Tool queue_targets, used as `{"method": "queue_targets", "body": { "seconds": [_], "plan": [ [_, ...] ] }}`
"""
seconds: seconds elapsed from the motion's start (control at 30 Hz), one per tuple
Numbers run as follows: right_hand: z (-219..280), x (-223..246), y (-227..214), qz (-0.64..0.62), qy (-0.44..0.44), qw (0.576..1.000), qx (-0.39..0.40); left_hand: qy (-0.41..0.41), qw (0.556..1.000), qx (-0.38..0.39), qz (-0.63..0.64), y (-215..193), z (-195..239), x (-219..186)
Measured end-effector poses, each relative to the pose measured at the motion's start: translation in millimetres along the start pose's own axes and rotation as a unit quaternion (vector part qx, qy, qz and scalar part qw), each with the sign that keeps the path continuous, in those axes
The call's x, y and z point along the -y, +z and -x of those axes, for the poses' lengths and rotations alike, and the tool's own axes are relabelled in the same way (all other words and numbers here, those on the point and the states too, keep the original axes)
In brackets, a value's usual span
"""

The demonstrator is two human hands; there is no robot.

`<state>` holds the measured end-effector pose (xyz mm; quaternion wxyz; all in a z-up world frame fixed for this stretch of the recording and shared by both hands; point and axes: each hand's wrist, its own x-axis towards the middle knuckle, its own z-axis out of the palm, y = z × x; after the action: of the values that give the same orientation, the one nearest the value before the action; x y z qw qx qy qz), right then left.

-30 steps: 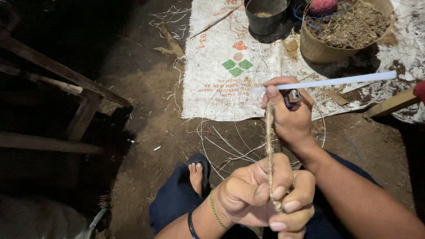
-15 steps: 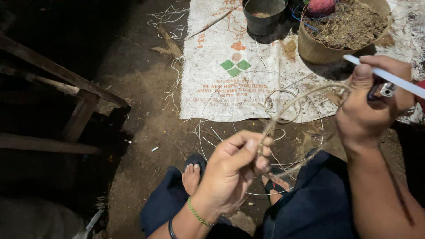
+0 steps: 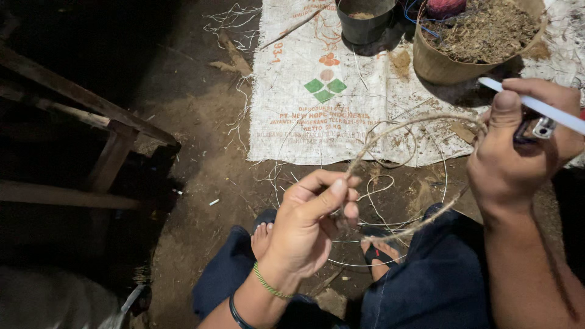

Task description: The person sits on the floor and uses pliers to bend and shape a thin metal wire into a circular loop. They repeatedly adjust the wire's curvature and twist the ends to secure the shape.

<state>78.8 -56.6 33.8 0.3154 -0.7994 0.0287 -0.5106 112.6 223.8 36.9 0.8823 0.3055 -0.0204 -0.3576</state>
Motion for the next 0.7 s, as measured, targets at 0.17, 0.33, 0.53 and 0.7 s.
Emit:
{"method": "queue_targets", "body": {
  "seconds": [0.17,0.33,0.53,0.7],
  "plan": [
    [-7,9,3,-0.07,0.058,0.995,0.03,-0.105,0.984,0.104,0.103,1,9,4],
    [-7,23,10,-0.158,0.154,0.975,0.029,-0.15,0.964,0.161,0.149,3,16,9],
    [-9,19,13,-0.109,0.091,0.989,0.041,-0.167,0.951,0.192,0.173,2,18,14],
    [-8,14,14,-0.116,0.051,0.991,0.041,-0.174,0.957,0.176,0.153,5,19,12]
  ]
}}
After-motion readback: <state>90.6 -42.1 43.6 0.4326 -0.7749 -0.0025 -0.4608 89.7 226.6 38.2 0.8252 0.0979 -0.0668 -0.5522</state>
